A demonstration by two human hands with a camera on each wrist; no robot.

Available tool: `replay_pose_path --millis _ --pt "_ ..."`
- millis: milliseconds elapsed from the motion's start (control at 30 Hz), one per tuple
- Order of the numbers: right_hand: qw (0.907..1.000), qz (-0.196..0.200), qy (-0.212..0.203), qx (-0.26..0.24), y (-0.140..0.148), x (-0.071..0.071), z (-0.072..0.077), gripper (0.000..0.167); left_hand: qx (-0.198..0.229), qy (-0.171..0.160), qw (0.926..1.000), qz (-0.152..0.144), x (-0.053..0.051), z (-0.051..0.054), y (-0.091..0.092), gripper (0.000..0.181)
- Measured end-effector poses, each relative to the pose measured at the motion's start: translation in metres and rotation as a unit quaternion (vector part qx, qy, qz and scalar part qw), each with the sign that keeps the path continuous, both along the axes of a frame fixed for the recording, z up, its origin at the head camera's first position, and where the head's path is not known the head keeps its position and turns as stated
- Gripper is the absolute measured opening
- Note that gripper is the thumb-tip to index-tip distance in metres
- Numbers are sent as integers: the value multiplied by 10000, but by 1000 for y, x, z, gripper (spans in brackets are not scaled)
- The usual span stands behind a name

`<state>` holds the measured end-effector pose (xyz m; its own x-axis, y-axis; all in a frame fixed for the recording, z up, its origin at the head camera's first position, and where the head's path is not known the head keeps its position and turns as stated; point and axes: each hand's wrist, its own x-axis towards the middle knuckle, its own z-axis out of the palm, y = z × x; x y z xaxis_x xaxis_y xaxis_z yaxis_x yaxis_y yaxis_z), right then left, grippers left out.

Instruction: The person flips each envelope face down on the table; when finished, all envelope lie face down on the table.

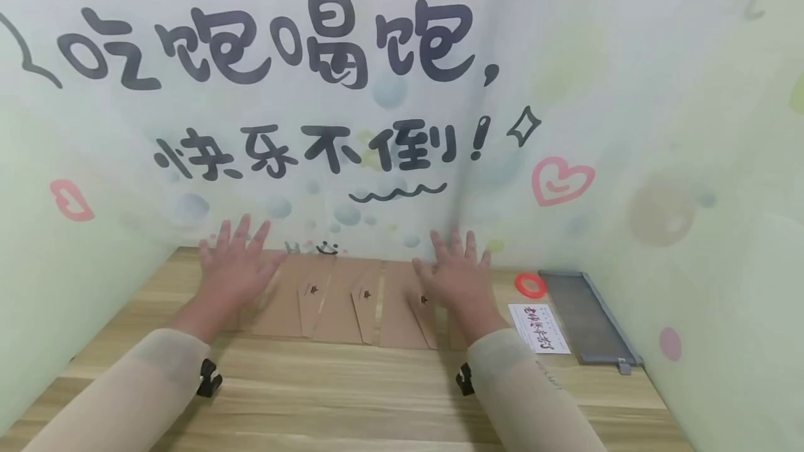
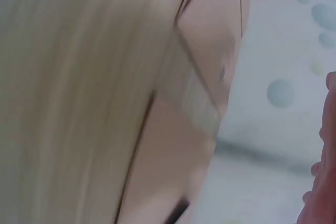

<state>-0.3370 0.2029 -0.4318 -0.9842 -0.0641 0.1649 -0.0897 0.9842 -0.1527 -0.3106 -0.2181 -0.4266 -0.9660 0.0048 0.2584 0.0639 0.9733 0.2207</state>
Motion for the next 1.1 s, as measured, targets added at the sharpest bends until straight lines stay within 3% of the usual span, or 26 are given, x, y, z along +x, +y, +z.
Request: replay_pose_path --millis 300,467,700,967,1100 --pt "9992 232 40 -334 -53 15 6 84 283 -448 9979 375 9 -6 -18 102" --pt "9965 526 29 -651 -82 24 10 86 484 -555 9964 422 14 -8 -31 105" --pt "9910 855 186 -1010 -121 34 -1 82 756 -689 9937 458 21 -9 -48 103" --pt "9717 1455 -65 -1861 -164 44 -6 82 1188 -850 9880 512 30 -17 -67 98" --pt "9525 1640 -388 -2538 -183 48 -10 80 1274 -839 9870 511 32 -24 -77 97"
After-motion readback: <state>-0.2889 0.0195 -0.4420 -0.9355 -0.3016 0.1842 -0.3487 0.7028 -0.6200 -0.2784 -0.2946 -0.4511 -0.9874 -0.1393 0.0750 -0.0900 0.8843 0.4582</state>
